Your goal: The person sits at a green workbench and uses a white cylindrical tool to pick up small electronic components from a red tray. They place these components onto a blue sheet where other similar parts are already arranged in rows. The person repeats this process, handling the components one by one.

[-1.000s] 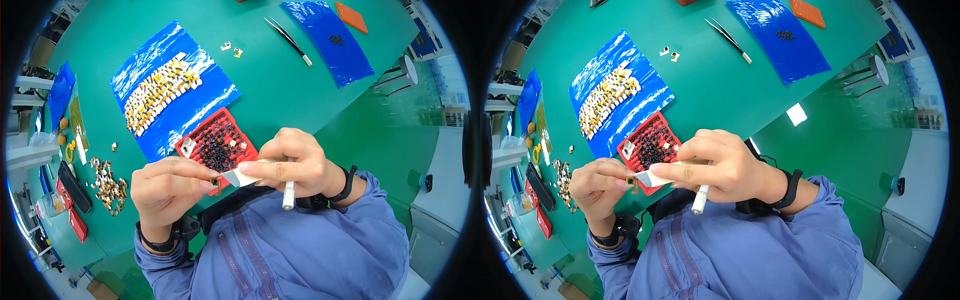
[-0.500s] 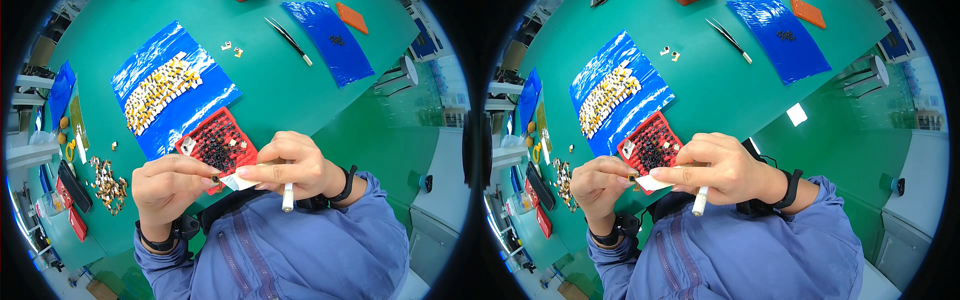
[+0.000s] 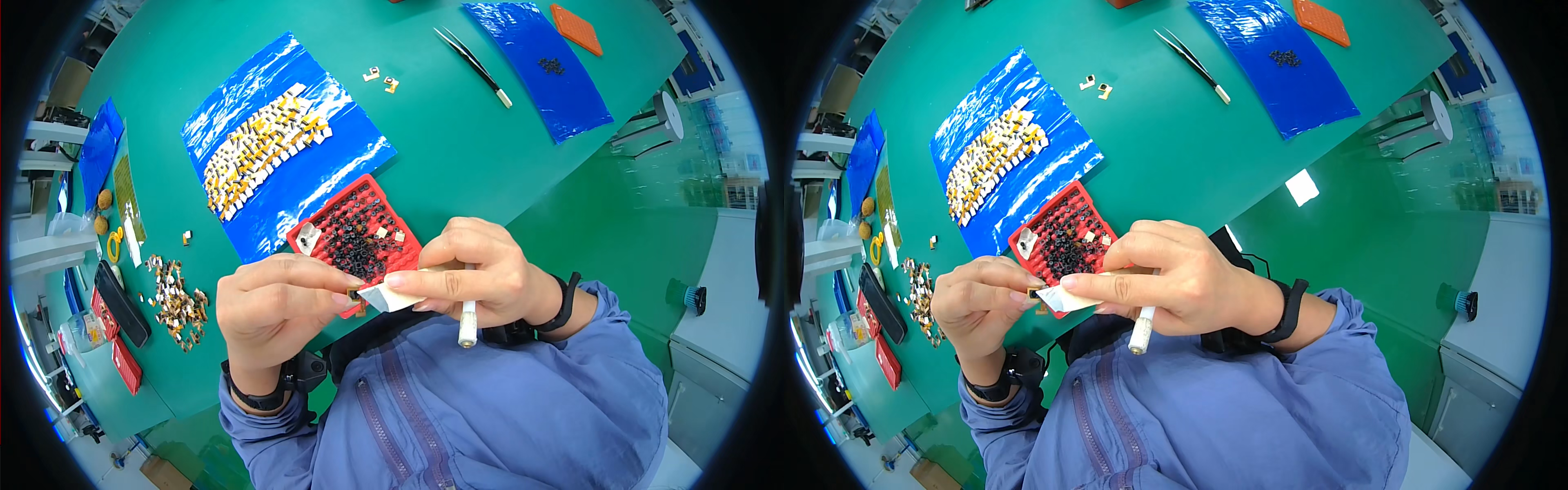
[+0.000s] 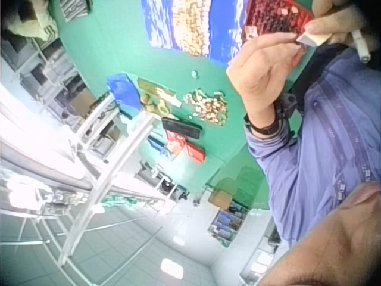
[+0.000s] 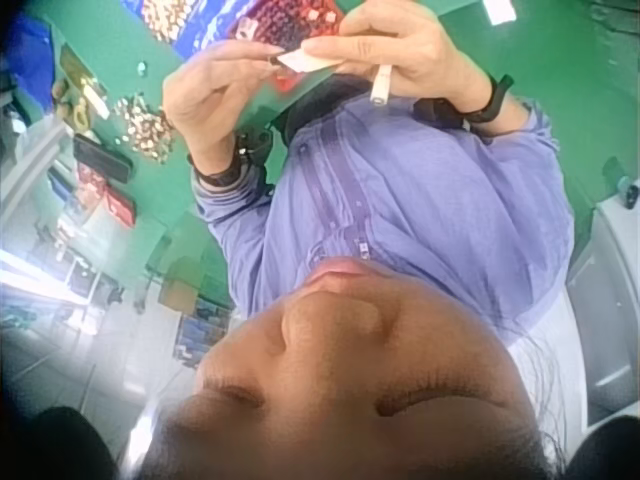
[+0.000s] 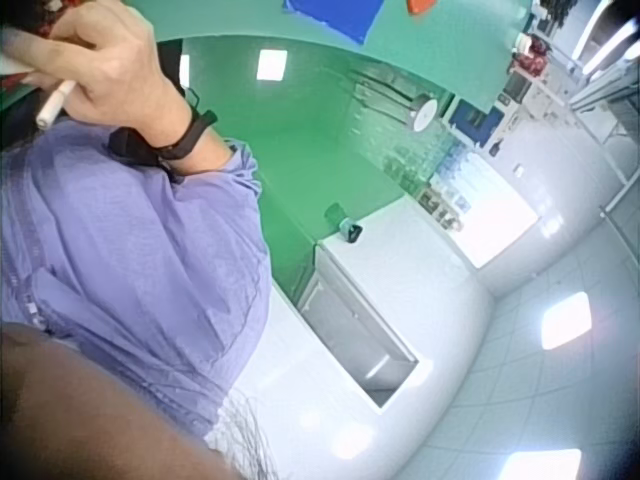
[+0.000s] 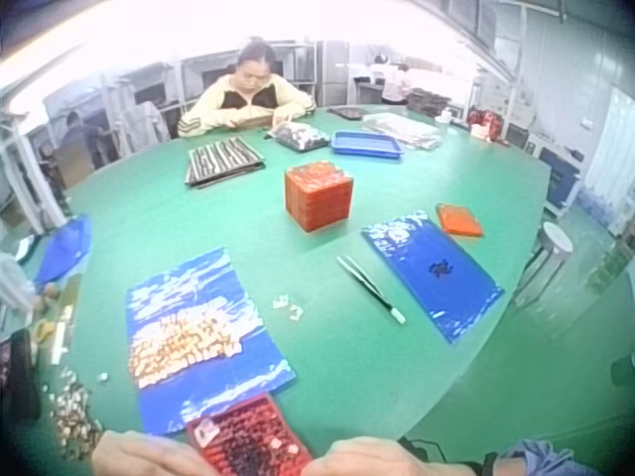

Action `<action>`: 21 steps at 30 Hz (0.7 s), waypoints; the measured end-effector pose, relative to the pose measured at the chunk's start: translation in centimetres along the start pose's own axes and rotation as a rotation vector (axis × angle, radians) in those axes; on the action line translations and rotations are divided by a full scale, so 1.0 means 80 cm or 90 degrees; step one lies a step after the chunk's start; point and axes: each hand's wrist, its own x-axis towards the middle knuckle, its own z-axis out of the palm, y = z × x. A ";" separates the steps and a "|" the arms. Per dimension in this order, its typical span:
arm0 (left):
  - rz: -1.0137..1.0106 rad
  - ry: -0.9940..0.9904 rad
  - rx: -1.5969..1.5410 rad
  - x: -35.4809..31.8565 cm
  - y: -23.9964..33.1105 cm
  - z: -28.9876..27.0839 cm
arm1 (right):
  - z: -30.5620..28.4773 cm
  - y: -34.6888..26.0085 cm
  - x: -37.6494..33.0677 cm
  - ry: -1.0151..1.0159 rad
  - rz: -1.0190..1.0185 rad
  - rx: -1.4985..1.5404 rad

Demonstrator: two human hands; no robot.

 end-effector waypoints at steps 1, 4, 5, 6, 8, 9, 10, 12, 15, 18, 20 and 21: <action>-0.003 0.000 -0.005 0.000 0.000 0.000 | 0.000 -0.001 0.000 -0.001 0.010 0.009; -0.006 0.001 -0.021 0.000 0.002 0.000 | 0.002 -0.004 -0.002 -0.002 0.035 0.037; -0.004 0.002 -0.028 0.001 0.002 0.000 | 0.003 -0.005 -0.002 -0.002 0.040 0.048; -0.001 0.003 -0.035 0.001 0.002 0.000 | 0.005 -0.006 -0.002 -0.003 0.044 0.059; 0.001 0.004 -0.034 0.001 0.002 0.000 | 0.006 -0.008 -0.002 -0.002 0.057 0.078; 0.002 0.004 -0.033 0.001 0.003 0.000 | 0.007 -0.010 -0.003 -0.001 0.063 0.087; 0.003 0.007 -0.034 0.002 0.003 0.000 | 0.009 -0.011 -0.003 0.007 0.070 0.100; 0.006 0.014 -0.035 0.002 0.003 0.000 | 0.015 -0.012 -0.006 0.023 0.084 0.125; 0.011 0.016 -0.029 0.000 0.001 -0.002 | 0.022 -0.012 -0.007 0.040 0.082 0.134; 0.015 0.015 -0.027 0.001 0.001 -0.003 | 0.019 -0.015 -0.004 0.031 0.090 0.151; 0.018 0.016 -0.026 0.001 0.000 -0.003 | 0.018 -0.016 -0.003 0.029 0.111 0.152; 0.019 0.016 -0.025 0.001 0.000 -0.003 | 0.018 -0.016 -0.003 0.027 0.120 0.153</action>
